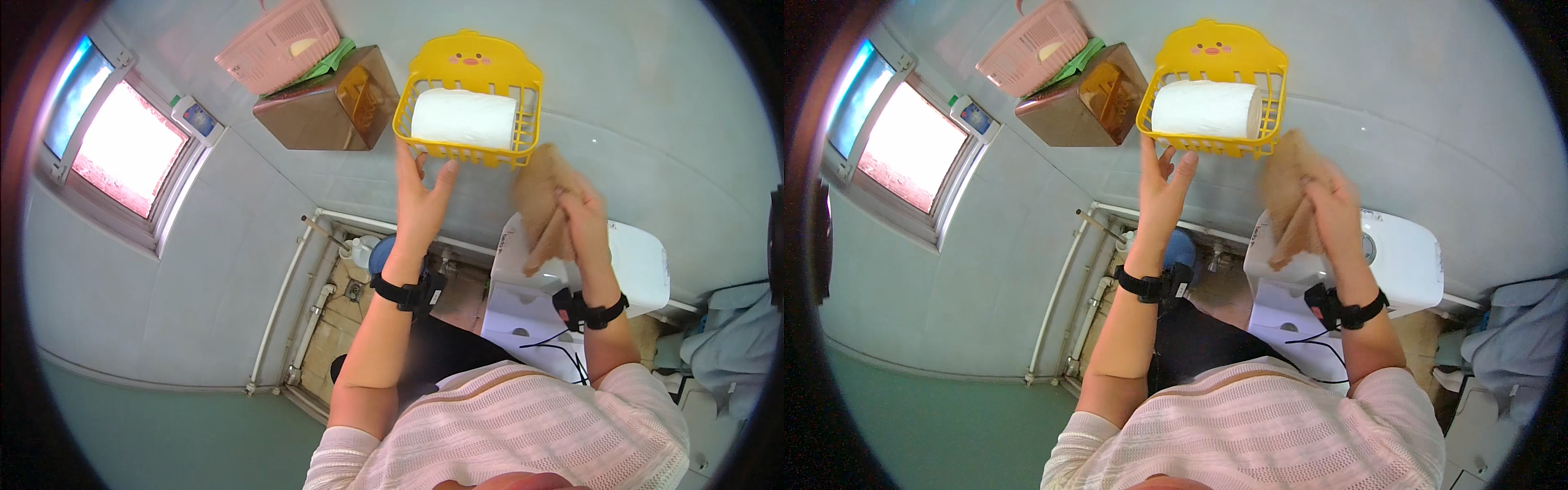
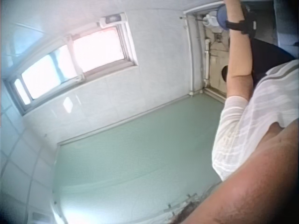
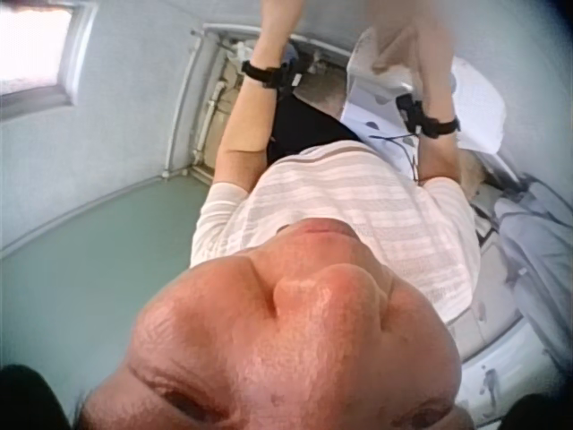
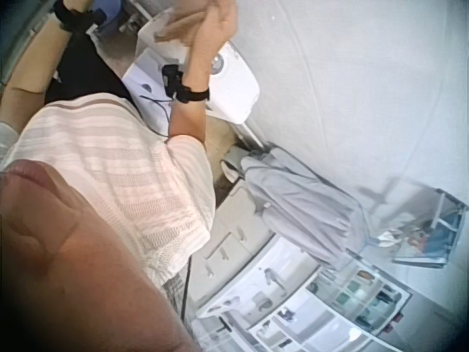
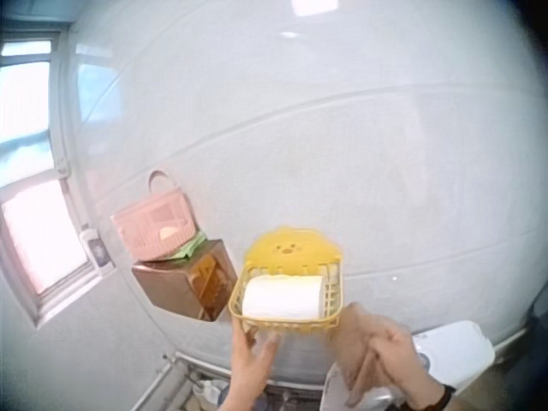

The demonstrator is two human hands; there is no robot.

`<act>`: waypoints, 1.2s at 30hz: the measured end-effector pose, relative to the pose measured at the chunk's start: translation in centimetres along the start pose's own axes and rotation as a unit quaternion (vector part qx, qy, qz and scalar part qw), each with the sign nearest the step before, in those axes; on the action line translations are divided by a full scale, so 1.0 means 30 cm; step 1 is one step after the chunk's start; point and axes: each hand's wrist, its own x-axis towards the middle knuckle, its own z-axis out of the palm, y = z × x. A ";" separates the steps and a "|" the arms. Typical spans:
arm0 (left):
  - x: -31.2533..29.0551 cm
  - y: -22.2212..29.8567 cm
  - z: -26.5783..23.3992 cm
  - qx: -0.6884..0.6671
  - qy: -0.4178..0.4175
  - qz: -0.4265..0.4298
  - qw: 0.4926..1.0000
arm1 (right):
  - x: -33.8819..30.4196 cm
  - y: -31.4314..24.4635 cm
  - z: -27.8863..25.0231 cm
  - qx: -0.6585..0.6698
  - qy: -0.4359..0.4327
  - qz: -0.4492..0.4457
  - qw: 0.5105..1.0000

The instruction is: The person wipes the top and buttons of a toilet tank with a brown cloth after preparing the cloth with a wet wipe.

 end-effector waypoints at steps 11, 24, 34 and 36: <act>-0.002 0.017 -0.004 -0.023 -0.017 -0.067 0.997 | 0.098 -0.023 0.098 -0.237 0.047 -0.171 0.955; -0.015 0.057 0.004 -0.014 -0.031 -0.063 0.997 | 0.115 -0.061 0.031 -0.069 0.145 -0.240 0.957; -0.019 0.065 0.021 0.010 -0.020 -0.083 0.996 | 0.139 -0.185 0.064 -0.227 0.005 -0.271 0.935; -0.027 0.034 0.000 0.024 0.001 -0.107 0.994 | 0.118 -0.153 0.071 -0.236 0.011 -0.254 0.938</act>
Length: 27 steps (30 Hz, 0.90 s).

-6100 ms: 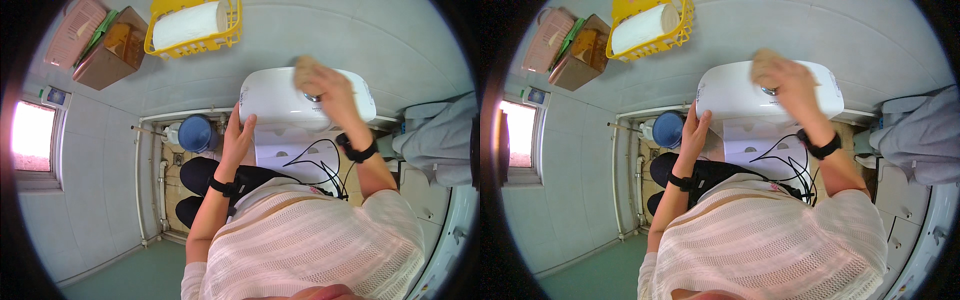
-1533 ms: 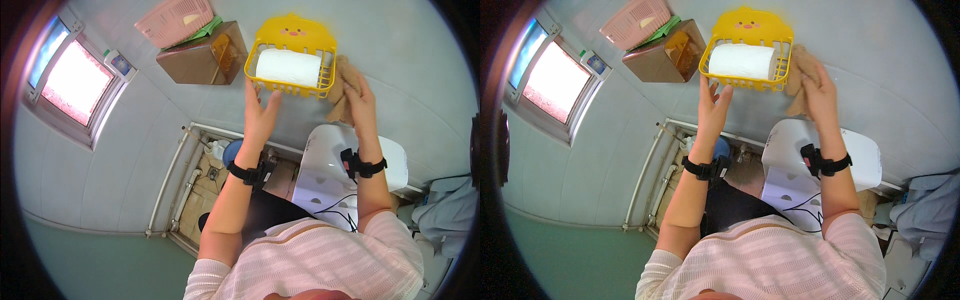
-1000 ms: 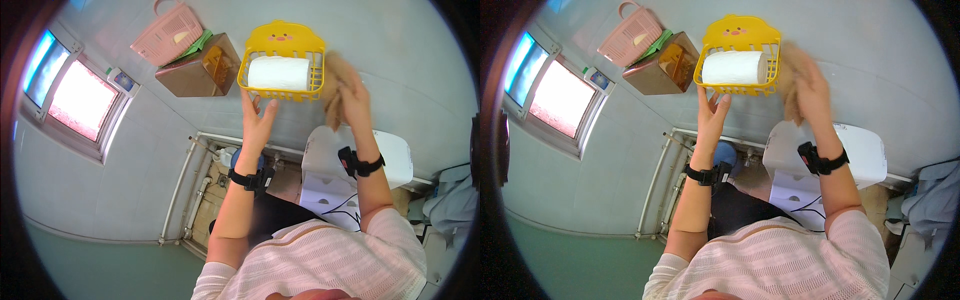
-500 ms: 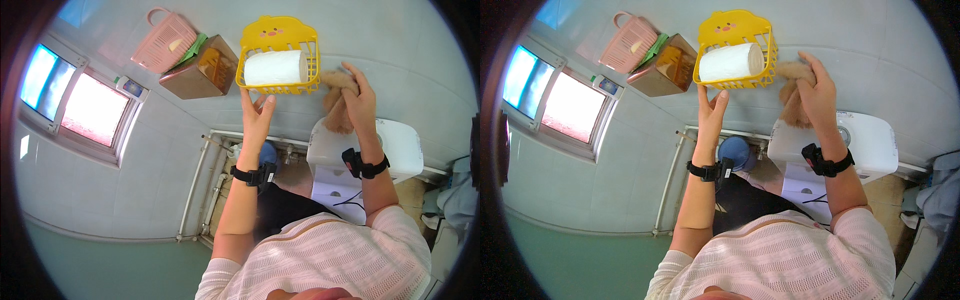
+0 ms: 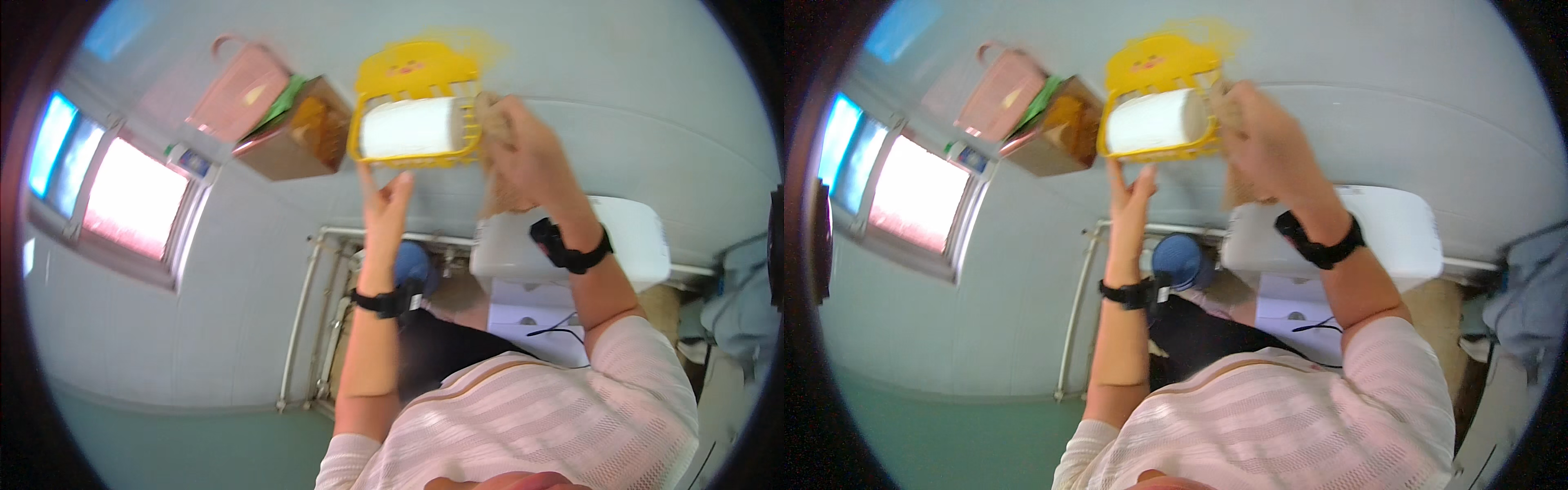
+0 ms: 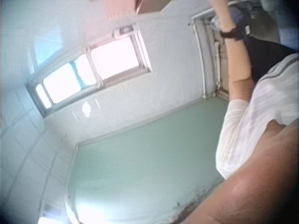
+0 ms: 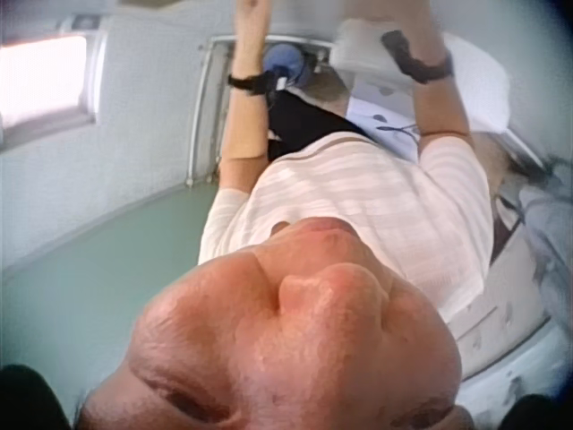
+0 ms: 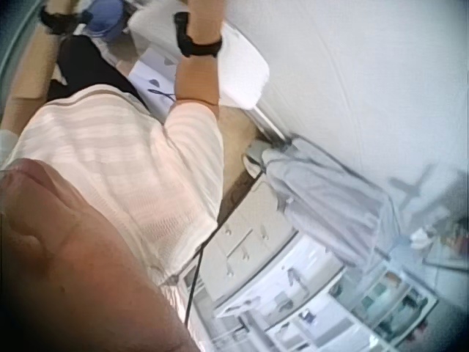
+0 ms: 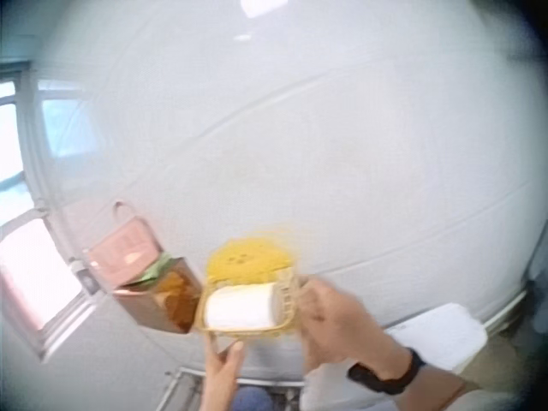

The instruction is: The person wipes the top and buttons of a toilet tank with a brown cloth after preparing the cloth with a wet wipe.

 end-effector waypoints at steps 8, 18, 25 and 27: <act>-0.019 0.033 -0.006 -0.023 -0.007 0.005 1.000 | 0.032 -0.034 -0.135 -0.093 -0.236 0.014 0.967; 0.002 0.033 -0.022 0.034 0.052 0.036 0.997 | 0.188 -0.097 -0.180 -0.107 -0.341 -0.069 0.931; 0.000 0.068 0.001 0.283 0.140 0.206 0.926 | 0.183 -0.053 -0.139 -0.047 -0.353 -0.023 0.934; -0.001 0.061 0.025 0.299 0.146 0.221 0.917 | 0.192 -0.049 -0.137 -0.056 -0.384 0.006 0.922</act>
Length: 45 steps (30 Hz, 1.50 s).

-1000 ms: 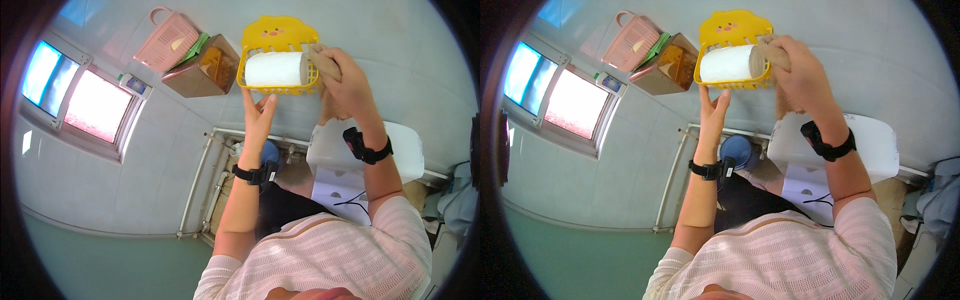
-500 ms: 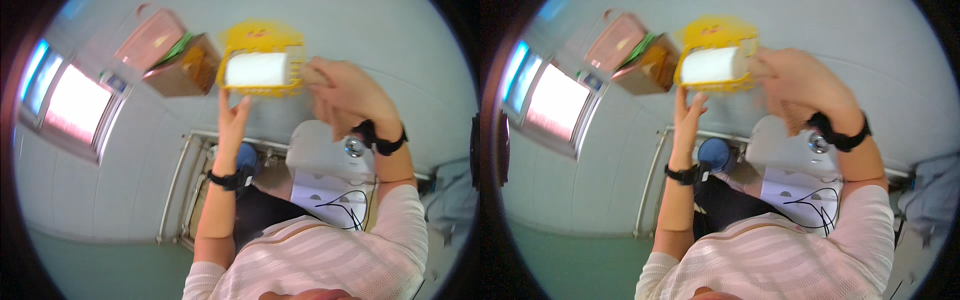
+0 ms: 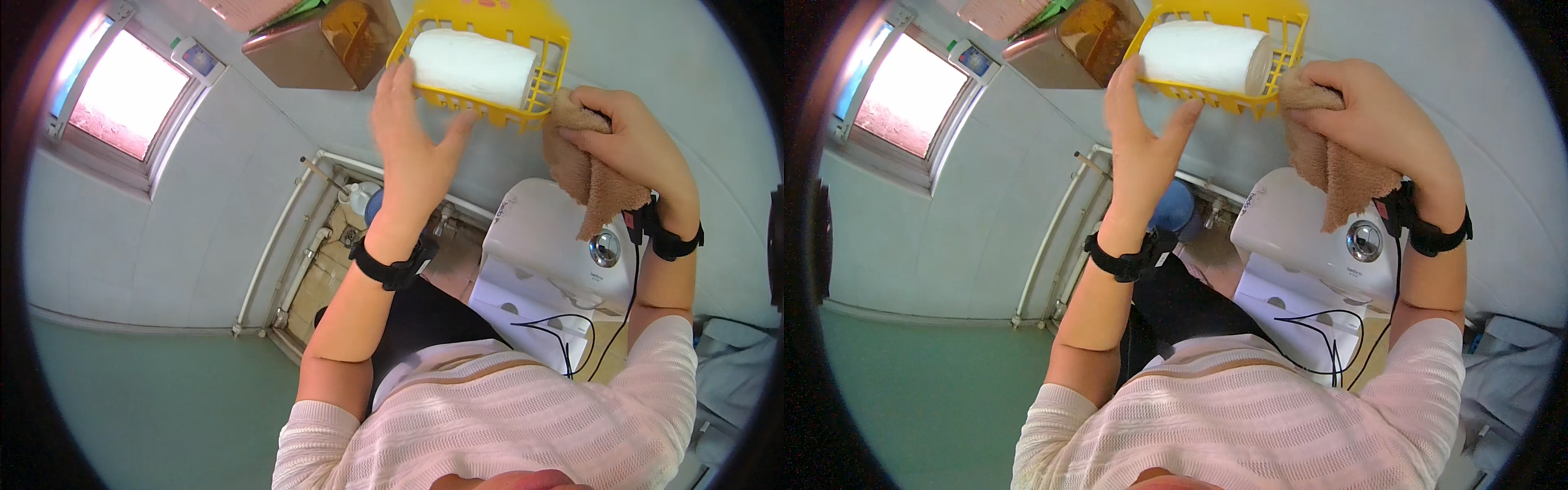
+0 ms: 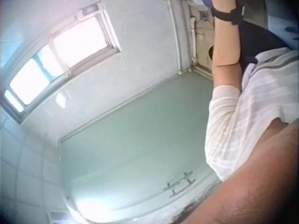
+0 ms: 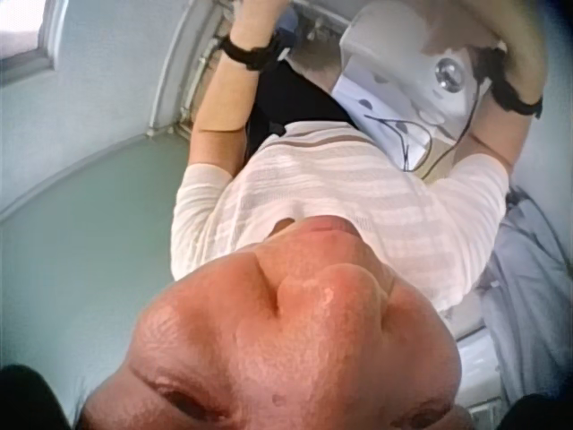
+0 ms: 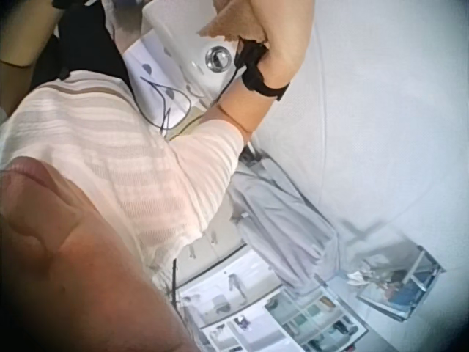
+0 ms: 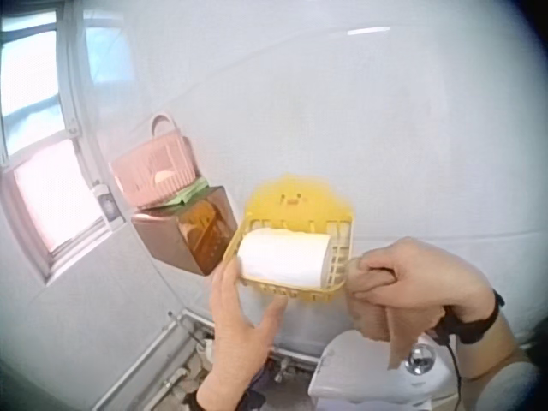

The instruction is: The person wipes the top and buttons of a toilet tank with a brown cloth after preparing the cloth with a wet wipe.

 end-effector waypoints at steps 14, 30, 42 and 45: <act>-0.202 0.116 0.051 -0.431 -0.216 -0.266 0.835 | 0.019 0.055 0.107 0.054 -0.118 -0.001 0.992; -0.227 0.118 0.081 -0.515 -0.106 -0.252 0.813 | -0.032 -0.101 0.125 0.060 -0.067 -0.043 0.995; -0.072 0.061 0.113 -0.177 0.110 -0.015 0.978 | 0.021 -0.008 0.133 -0.017 0.149 -0.052 0.987; -0.079 0.052 0.123 -0.146 0.109 -0.009 0.983 | 0.024 -0.023 0.131 -0.031 0.136 -0.049 0.989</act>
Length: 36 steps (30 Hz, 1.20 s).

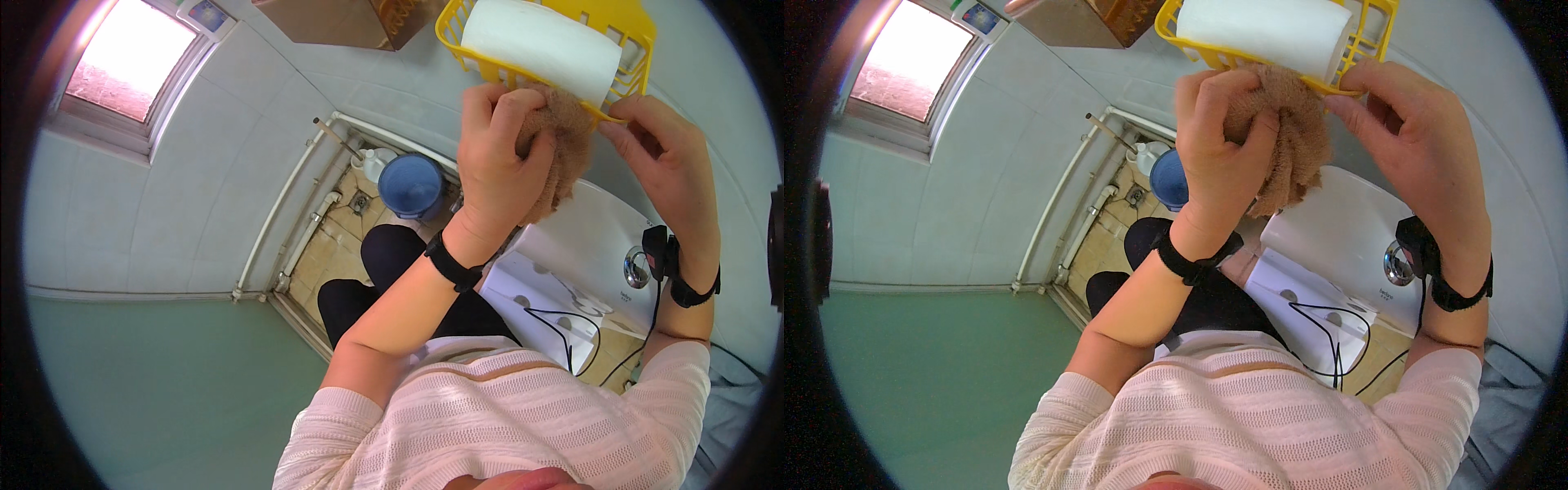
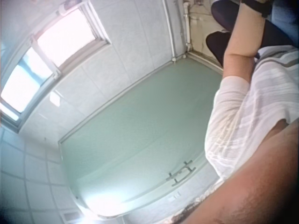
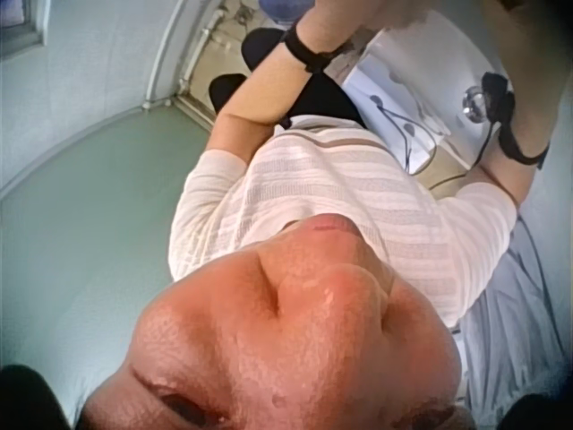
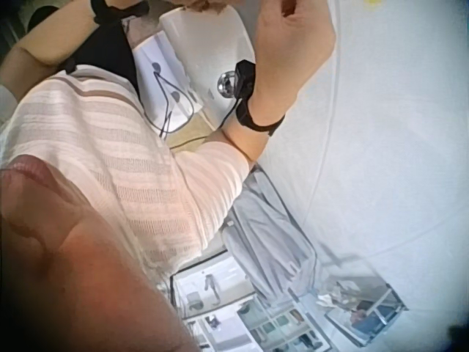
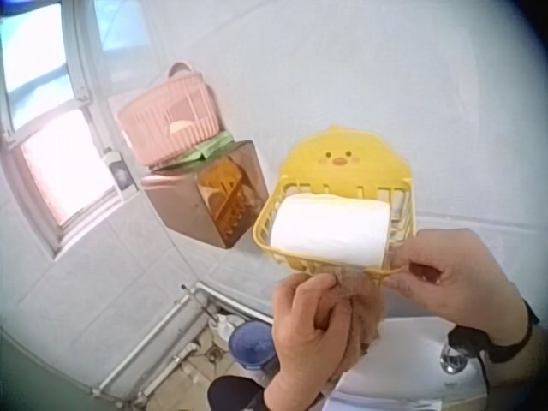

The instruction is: The person wipes the top and buttons of a toilet tank with a brown cloth after preparing the cloth with a wet wipe.

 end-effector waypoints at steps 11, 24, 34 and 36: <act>0.031 -0.011 -0.034 -0.024 0.066 0.035 0.997 | 0.010 -0.005 0.004 0.014 -0.017 0.051 0.998; 0.039 -0.089 -0.083 0.023 0.059 0.021 0.998 | 0.001 -0.004 0.011 0.004 0.002 0.107 0.994; -0.007 -0.147 -0.099 0.057 0.042 -0.071 0.995 | -0.003 0.000 0.006 0.000 -0.005 0.106 0.994; 0.040 -0.128 -0.106 0.047 0.074 -0.029 0.996 | 0.001 -0.001 0.005 -0.001 -0.004 0.108 0.994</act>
